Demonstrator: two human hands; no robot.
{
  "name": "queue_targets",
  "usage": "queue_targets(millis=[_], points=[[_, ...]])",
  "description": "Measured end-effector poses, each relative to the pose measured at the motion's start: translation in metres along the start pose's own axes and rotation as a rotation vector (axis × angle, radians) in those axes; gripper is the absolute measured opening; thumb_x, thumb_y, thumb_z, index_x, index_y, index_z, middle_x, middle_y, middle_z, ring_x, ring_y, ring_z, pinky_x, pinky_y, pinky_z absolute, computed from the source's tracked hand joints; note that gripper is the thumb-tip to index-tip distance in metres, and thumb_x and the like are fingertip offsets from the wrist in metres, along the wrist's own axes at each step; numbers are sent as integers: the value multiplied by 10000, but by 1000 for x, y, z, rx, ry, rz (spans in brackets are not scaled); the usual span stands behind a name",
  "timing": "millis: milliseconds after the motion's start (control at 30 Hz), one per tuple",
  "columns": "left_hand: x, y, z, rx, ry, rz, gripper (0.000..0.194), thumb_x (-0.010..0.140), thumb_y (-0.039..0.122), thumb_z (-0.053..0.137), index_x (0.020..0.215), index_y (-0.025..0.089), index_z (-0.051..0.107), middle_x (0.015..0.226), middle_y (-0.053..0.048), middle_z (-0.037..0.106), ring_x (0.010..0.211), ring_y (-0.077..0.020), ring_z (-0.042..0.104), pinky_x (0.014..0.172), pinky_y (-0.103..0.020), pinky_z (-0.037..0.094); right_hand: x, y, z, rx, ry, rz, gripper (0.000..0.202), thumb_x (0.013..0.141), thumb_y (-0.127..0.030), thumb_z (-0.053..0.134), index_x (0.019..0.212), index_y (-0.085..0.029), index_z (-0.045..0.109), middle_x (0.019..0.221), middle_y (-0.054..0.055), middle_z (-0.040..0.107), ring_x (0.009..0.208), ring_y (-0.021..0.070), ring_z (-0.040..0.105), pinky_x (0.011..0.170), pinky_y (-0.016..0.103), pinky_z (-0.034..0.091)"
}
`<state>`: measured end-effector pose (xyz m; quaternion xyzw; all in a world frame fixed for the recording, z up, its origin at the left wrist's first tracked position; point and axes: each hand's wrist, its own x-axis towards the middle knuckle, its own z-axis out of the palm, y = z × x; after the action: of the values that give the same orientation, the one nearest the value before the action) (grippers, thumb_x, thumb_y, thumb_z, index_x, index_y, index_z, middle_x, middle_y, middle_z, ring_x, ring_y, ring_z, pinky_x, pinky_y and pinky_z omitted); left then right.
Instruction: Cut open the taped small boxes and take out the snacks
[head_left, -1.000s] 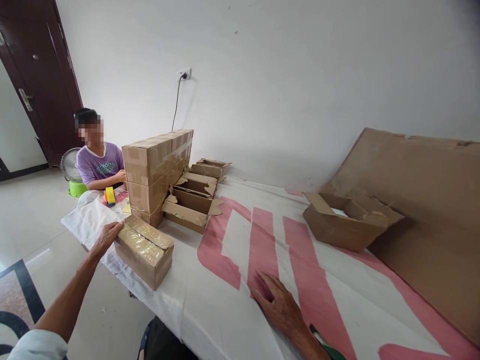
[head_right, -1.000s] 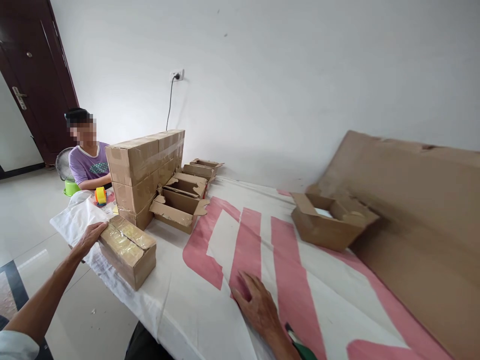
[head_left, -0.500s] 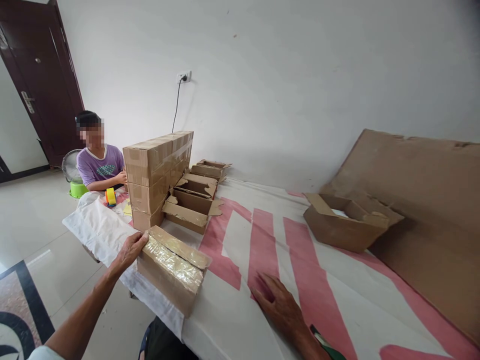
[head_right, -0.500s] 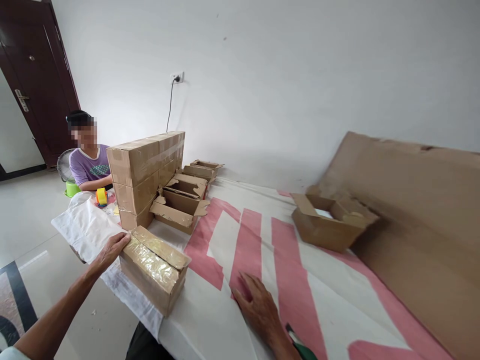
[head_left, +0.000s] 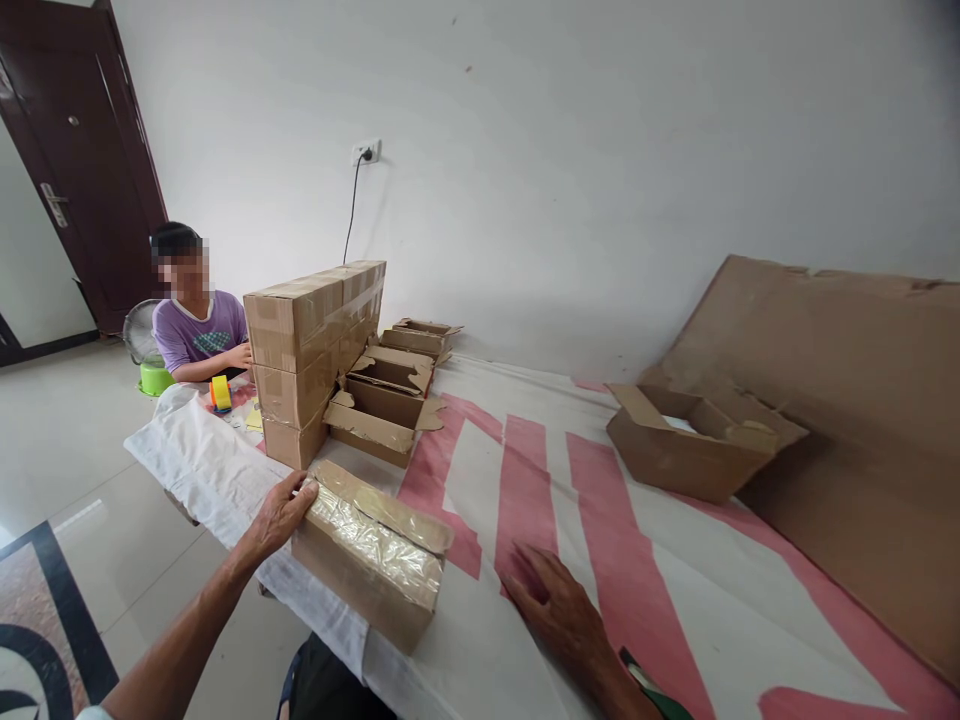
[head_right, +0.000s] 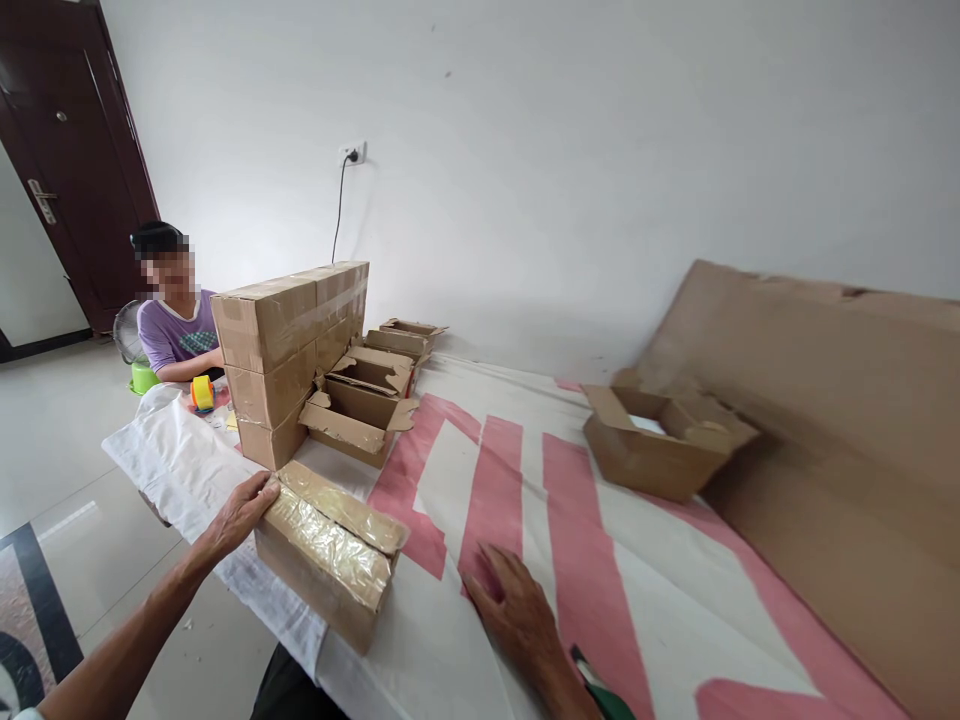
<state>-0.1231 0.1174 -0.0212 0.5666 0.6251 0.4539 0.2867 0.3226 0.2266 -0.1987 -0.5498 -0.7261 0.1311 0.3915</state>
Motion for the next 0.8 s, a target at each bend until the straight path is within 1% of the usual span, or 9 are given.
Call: queue_targets(millis=[133, 267, 367, 500, 567, 633, 700, 800], points=[[-2, 0, 3, -41, -32, 32, 620, 942, 712, 612, 1261, 206, 775, 1166, -83, 807, 1121, -327, 705, 983, -394, 535, -1, 11, 8, 1, 11, 13, 561, 874, -662, 571, 1229, -265, 744, 1339, 147, 775, 1272, 372, 706, 1054, 509, 598], [-7, 5, 6, -78, -70, 46, 636, 970, 680, 613, 1368, 208, 764, 1318, -103, 806, 1216, -345, 711, 1068, -410, 541, -1, 17, 11, 10, 2, 20, 584, 868, -660, 577, 1257, -257, 741, 1346, 148, 773, 1281, 371, 704, 1068, 513, 594], [-10, 6, 10, -93, -89, 61, 623, 987, 673, 622, 1381, 213, 765, 1365, -110, 794, 1261, -354, 706, 1122, -423, 524, -1, 16, 10, 15, 7, 14, 569, 870, -661, 583, 1245, -264, 744, 1349, 145, 777, 1283, 369, 702, 1076, 513, 589], [-10, 0, 12, -101, -79, 73, 600, 986, 687, 646, 1367, 242, 774, 1346, -91, 796, 1291, -357, 689, 1191, -440, 481, -1, 14, 9, 26, 2, 13, 558, 867, -654, 596, 1234, -259, 742, 1354, 148, 777, 1286, 375, 708, 1104, 524, 582], [-8, -3, 12, -112, -86, 58, 614, 975, 720, 648, 1327, 236, 789, 1300, -85, 805, 1255, -357, 694, 1174, -444, 493, -1, 13, 8, 28, 0, 23, 569, 862, -657, 595, 1235, -252, 742, 1351, 155, 776, 1283, 382, 711, 1105, 531, 583], [-5, -4, 12, -146, -118, 47, 623, 970, 745, 643, 1282, 231, 807, 1278, -80, 809, 1240, -359, 699, 1156, -442, 508, 0, 11, 7, 35, -7, 26, 563, 867, -657, 595, 1233, -254, 742, 1345, 153, 777, 1275, 379, 714, 1102, 526, 585], [-3, -4, 11, -198, -156, 49, 622, 967, 744, 654, 1285, 234, 813, 1321, -80, 803, 1290, -370, 690, 1177, -443, 500, 0, 10, 6, 47, -17, 21, 551, 870, -655, 600, 1225, -259, 745, 1341, 149, 779, 1268, 371, 716, 1103, 515, 585], [-1, -2, 10, -261, -181, 50, 648, 945, 725, 704, 1366, 240, 793, 1407, -87, 784, 1389, -393, 656, 1233, -469, 466, 0, 8, 5, 53, -8, 21, 546, 860, -663, 605, 1203, -265, 752, 1332, 144, 785, 1262, 363, 714, 1107, 507, 580]])
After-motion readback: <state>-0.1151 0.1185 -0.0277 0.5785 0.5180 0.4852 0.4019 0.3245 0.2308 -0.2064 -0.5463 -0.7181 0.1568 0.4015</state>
